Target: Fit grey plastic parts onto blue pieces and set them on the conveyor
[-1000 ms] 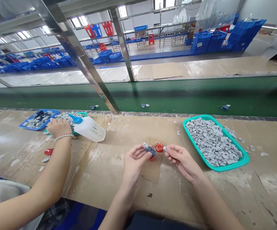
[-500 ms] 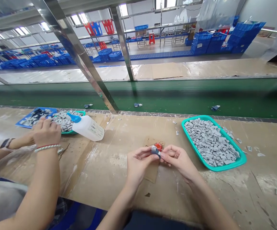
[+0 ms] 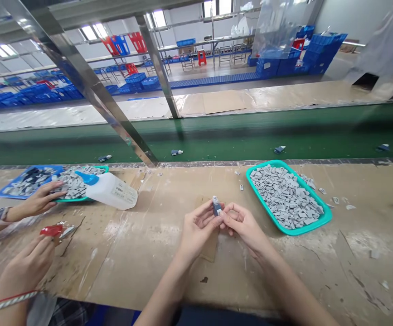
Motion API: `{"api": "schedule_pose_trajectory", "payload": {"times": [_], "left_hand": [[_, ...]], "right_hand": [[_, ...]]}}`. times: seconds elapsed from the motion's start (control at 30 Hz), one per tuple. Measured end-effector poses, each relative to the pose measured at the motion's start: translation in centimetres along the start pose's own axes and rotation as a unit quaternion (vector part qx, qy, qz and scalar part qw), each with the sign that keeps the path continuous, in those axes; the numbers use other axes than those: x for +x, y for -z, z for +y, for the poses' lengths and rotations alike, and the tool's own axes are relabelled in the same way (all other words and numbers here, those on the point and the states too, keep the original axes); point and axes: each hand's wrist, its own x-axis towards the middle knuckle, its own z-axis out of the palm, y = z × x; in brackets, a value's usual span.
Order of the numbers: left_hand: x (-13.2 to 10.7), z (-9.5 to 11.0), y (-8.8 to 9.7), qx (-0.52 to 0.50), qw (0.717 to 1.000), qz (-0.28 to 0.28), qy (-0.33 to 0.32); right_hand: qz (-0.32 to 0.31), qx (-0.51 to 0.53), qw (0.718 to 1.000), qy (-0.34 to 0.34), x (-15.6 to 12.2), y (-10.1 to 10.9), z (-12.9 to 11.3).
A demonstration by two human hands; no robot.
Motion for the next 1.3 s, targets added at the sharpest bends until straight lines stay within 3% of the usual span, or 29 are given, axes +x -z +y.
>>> {"api": "schedule_pose_trajectory", "payload": {"times": [0.1, 0.17, 0.23, 0.3, 0.33, 0.4, 0.6, 0.7, 0.8, 0.93, 1.07, 1.17, 1.23, 1.3], "left_hand": [[0.6, 0.0, 0.3, 0.021, 0.999, 0.029, -0.033], [1.0, -0.1, 1.1, 0.040, 0.996, 0.060, -0.060], [1.3, -0.3, 2.2, 0.054, 0.992, 0.081, -0.080], [1.6, -0.4, 3.2, 0.063, 0.989, 0.096, -0.089], [1.7, -0.5, 3.5, 0.067, 0.988, 0.101, -0.090], [1.7, -0.6, 3.9, 0.076, 0.988, 0.107, -0.087], [1.3, -0.8, 3.6, 0.103, 0.987, 0.108, -0.063], [2.1, -0.1, 4.1, 0.116, 0.984, 0.110, -0.077], [4.5, 0.9, 4.9, 0.169, 0.975, 0.089, -0.118], [10.4, 1.5, 5.0, 0.340, 0.922, 0.043, -0.180], [17.4, 0.8, 3.3, 0.435, 0.880, 0.030, -0.189], [21.5, 0.2, 1.5, 0.502, 0.844, 0.016, -0.188], [23.5, 0.0, 0.3, 0.542, 0.820, 0.003, -0.187], [25.0, -0.1, -1.1, 0.575, 0.796, -0.014, -0.187]], "right_hand": [[0.061, -0.103, 0.992, 0.047, 0.1, 1.9, -1.7], [0.185, -0.190, 0.959, 0.103, 0.0, 4.2, -2.8], [0.347, -0.287, 0.880, 0.149, 0.0, 6.9, -3.5], [0.433, -0.396, 0.793, 0.165, -0.1, 9.3, -3.5], [0.443, -0.448, 0.759, 0.164, 0.0, 10.3, -3.4], [0.426, -0.531, 0.717, 0.149, 0.3, 11.7, -2.8], [0.416, -0.601, 0.678, 0.076, 1.7, 12.5, -1.5], [0.427, -0.603, 0.670, 0.073, 1.9, 12.4, -1.5], [0.428, -0.604, 0.669, 0.071, 1.8, 12.3, -1.4], [0.428, -0.606, 0.668, 0.054, 1.9, 12.1, -1.1], [0.439, -0.602, 0.662, 0.083, 2.0, 11.9, -1.3], [0.436, -0.536, 0.715, 0.102, 1.7, 11.2, -2.1], [0.410, -0.448, 0.786, 0.117, 1.3, 10.0, -2.6], [0.344, -0.339, 0.862, 0.152, 1.2, 8.4, -2.6]]}}
